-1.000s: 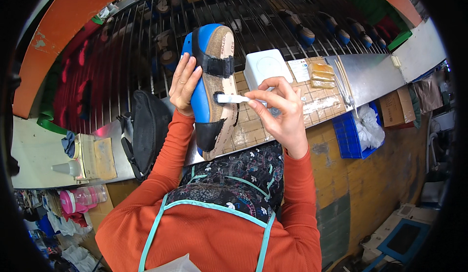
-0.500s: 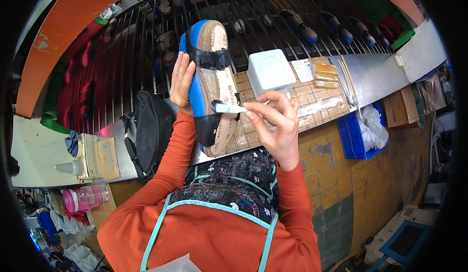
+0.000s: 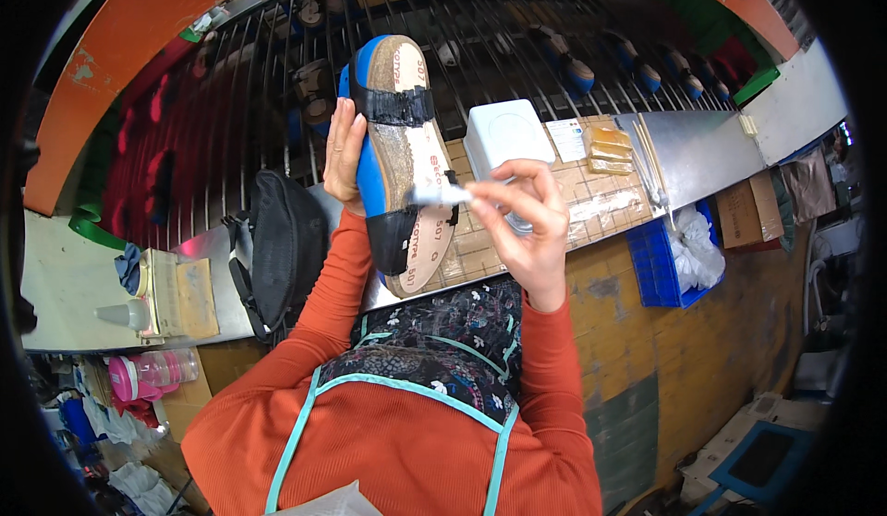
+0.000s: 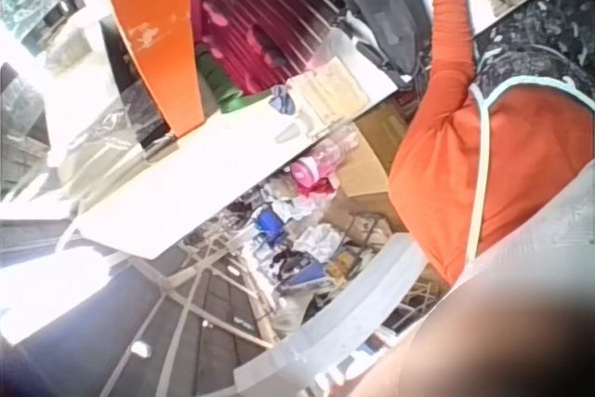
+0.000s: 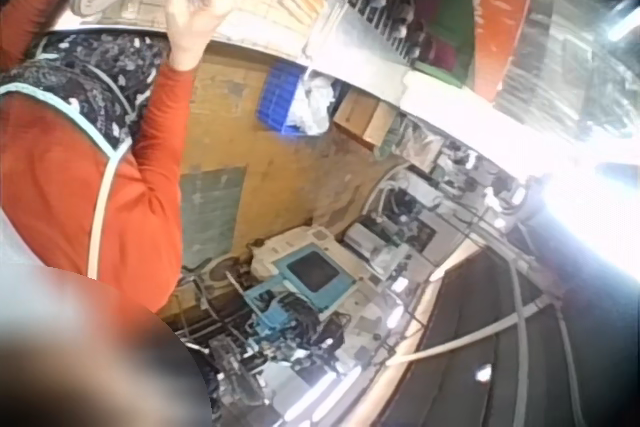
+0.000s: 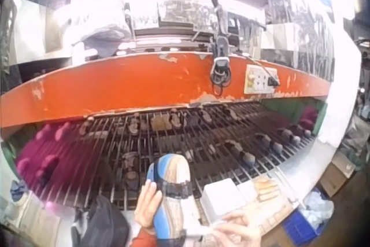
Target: The person rubs a small white block on the sole of a blue sandal, then uses a brush to apply white glue from a container onto the sandal's sole and strap areas. The sandal is handled one at a time and placed back on a metal rack after treatment.
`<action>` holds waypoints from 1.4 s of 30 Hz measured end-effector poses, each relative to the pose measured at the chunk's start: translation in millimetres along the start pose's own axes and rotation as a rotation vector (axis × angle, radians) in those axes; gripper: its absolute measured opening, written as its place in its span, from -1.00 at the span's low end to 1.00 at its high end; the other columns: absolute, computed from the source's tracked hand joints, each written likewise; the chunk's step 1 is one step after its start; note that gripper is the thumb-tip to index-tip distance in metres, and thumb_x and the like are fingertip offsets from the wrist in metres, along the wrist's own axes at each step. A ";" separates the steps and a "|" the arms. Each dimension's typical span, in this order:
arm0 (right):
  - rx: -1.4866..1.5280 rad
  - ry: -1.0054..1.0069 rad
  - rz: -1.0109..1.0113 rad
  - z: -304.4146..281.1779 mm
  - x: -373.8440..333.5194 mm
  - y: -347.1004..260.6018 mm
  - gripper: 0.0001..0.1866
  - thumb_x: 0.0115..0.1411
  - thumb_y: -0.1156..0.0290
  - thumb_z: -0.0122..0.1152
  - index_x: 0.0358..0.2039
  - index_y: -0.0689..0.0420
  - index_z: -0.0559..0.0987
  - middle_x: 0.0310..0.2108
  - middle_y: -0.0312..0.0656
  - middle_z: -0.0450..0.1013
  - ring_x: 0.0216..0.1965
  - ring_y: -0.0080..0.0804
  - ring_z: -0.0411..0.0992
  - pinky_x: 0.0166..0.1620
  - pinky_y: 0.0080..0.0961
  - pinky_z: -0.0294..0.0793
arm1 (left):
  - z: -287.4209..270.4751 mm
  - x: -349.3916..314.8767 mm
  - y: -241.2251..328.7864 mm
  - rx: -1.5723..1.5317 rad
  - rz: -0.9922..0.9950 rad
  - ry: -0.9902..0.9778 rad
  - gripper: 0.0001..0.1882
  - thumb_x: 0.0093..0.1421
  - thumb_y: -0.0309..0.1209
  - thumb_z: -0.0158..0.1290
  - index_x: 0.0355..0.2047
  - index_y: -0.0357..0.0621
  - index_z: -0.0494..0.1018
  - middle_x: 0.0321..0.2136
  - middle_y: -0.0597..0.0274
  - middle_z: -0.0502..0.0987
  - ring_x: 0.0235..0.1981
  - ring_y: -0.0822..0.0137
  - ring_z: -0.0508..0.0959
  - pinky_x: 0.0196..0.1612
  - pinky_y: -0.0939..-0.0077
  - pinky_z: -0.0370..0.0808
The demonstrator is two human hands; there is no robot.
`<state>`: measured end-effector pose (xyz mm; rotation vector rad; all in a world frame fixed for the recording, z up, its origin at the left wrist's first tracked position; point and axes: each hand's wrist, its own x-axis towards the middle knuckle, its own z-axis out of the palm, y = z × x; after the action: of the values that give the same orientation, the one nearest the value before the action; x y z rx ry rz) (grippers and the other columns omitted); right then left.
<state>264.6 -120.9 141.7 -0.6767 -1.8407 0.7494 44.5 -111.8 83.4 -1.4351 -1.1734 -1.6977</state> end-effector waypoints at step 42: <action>-0.078 0.150 -0.026 29.0 -33.4 3.0 -0.81 0.01 0.59 0.32 -0.30 0.17 0.66 -0.26 -0.24 0.36 -0.37 -0.52 0.38 -0.26 -0.61 0.34 | 1.0 -3.9 -2.0 0.142 -0.193 -0.041 -0.58 0.06 -0.43 0.12 -0.01 0.09 0.50 0.08 0.11 0.44 0.15 0.06 0.39 0.20 0.07 0.25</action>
<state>249.7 -149.0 110.8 -0.7382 -1.7446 0.5963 44.0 -110.3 79.1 -1.3114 -1.4654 -1.6806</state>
